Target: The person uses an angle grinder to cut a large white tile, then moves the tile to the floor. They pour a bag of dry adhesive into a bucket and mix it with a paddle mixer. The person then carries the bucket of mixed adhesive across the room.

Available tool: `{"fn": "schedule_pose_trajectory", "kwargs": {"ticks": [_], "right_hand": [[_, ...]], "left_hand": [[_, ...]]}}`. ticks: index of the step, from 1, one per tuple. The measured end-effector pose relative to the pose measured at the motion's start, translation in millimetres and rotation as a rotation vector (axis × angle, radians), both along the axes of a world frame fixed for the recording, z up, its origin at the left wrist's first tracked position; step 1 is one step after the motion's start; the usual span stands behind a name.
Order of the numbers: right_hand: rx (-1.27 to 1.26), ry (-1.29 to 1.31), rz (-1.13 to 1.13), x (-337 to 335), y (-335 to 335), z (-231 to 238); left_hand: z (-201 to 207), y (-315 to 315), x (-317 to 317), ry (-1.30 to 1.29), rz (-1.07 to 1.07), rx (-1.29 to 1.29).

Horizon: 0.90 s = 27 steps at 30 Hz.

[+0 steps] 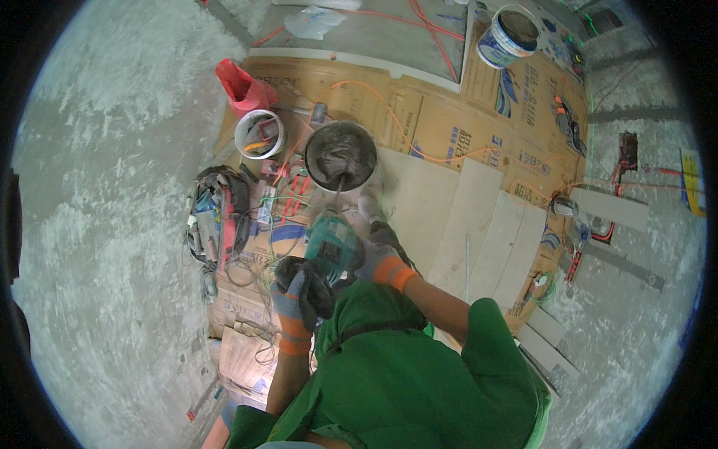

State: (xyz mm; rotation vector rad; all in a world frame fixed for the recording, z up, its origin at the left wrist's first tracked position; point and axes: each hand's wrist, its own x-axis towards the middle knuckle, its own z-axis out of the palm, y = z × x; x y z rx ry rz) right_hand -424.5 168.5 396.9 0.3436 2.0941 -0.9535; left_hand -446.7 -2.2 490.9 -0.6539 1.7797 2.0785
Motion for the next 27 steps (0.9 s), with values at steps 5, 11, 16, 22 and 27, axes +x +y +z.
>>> {"fn": "schedule_pose_trajectory", "kwargs": {"ticks": [5,11,16,22,27], "right_hand": [[-0.026,0.002,0.054,-1,-5,-10],[-0.072,0.029,0.048,-6,-9,-23],[-0.111,0.127,0.065,-12,-12,-39],[0.015,0.479,0.104,-25,-20,-56],[-0.044,0.137,0.074,-51,-13,-41]], "left_hand": [[3,-7,2,0.050,-0.033,-0.112],[-7,-7,1,0.064,0.066,-0.018],[-9,-9,-5,0.033,0.073,0.070],[5,1,-32,0.048,0.037,0.096],[17,19,-60,0.122,-0.100,0.029]]}}
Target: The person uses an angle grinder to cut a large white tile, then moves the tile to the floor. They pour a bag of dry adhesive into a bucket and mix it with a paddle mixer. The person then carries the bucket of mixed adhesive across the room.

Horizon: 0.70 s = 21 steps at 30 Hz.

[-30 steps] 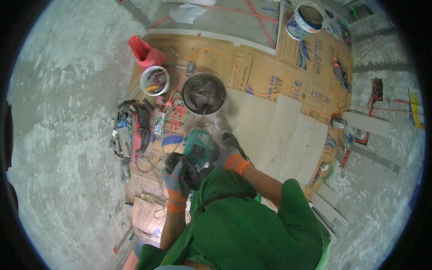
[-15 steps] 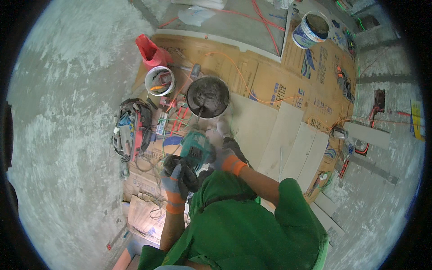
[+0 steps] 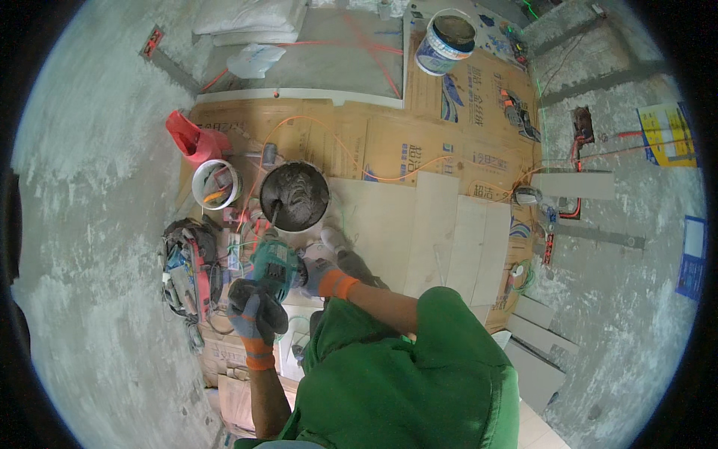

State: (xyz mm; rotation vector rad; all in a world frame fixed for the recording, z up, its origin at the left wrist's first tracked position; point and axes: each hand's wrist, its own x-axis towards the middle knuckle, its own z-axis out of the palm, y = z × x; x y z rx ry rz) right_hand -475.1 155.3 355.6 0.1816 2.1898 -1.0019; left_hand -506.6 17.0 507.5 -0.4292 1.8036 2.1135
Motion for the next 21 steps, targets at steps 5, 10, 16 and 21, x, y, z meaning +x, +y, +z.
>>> {"fn": "schedule_pose_trajectory", "kwargs": {"ticks": [5,10,16,21], "right_hand": [[0.125,0.142,0.001,-16,9,10],[-0.013,0.079,-0.207,-28,23,14],[-0.087,0.013,-0.196,-34,41,16],[0.015,0.054,-0.316,-22,45,-8]], "left_hand": [[-22,4,-15,-0.133,-0.011,0.080],[-54,6,-23,0.042,-0.070,-0.012],[-59,22,-28,0.021,-0.053,-0.053],[-57,36,-30,-0.005,-0.036,0.038]]}}
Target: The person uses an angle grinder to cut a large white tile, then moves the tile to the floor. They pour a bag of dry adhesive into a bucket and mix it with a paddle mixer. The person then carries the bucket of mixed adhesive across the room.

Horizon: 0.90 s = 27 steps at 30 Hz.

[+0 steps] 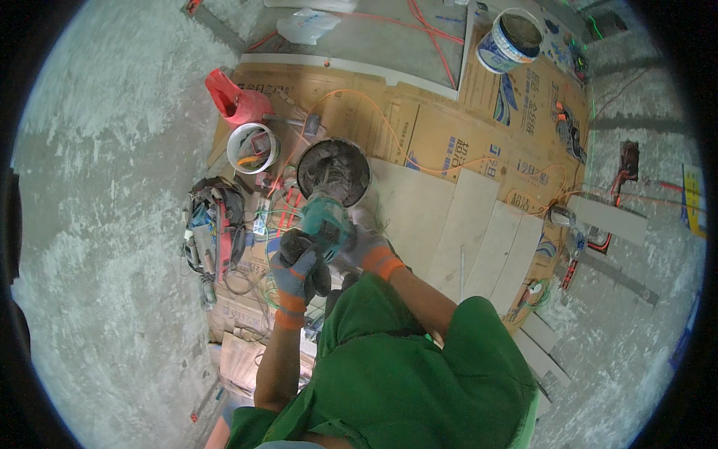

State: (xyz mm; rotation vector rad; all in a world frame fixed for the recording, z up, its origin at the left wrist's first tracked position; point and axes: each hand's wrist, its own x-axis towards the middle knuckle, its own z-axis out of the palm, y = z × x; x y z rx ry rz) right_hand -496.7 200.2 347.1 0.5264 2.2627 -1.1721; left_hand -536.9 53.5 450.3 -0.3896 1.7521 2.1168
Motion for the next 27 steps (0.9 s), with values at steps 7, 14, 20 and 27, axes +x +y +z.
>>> {"fn": "schedule_pose_trajectory", "kwargs": {"ticks": [7,14,20,27], "right_hand": [[-0.051,-0.034,-0.076,17,9,-6],[0.035,-0.088,-0.051,31,7,-11],[0.041,-0.052,-0.074,47,3,-4],[0.013,-0.017,-0.088,58,2,24]], "left_hand": [[12,8,0,-0.118,-0.090,0.000],[17,11,4,-0.096,-0.117,-0.031],[19,3,18,-0.124,-0.176,-0.046],[19,1,37,-0.139,-0.152,-0.048]]}}
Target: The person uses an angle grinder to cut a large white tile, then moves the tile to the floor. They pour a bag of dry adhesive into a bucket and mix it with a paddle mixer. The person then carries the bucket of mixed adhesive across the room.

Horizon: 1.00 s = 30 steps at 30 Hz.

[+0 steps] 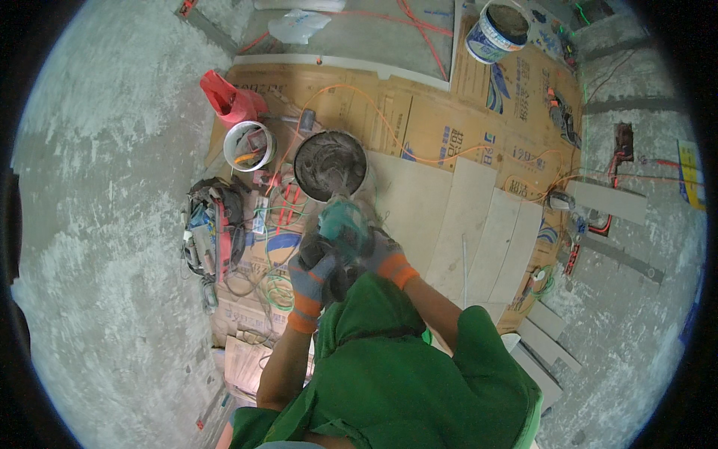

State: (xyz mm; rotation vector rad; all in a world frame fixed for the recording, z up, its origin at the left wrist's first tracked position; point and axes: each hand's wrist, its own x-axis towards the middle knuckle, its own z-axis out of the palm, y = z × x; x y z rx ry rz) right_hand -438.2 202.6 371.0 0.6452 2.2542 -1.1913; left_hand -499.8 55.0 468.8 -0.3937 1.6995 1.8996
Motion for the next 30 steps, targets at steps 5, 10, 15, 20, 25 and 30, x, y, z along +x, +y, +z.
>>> {"fn": "schedule_pose_trajectory", "kwargs": {"ticks": [5,10,15,20,25,30], "right_hand": [[0.029,-0.097,0.019,16,-5,-6],[0.006,-0.054,0.068,34,-9,-19],[0.036,-0.046,0.109,44,-12,-17],[0.114,-0.057,0.186,43,-15,-8],[0.068,-0.069,0.219,40,-15,-9],[0.093,-0.047,0.253,40,-17,-10]], "left_hand": [[1,-6,12,0.015,-0.005,-0.005],[3,-17,29,-0.018,0.010,-0.018],[-1,-25,48,0.035,0.071,-0.031],[-5,-33,56,0.061,0.071,-0.048],[-4,-36,53,-0.037,0.122,0.030],[8,-36,49,-0.089,0.076,0.034]]}}
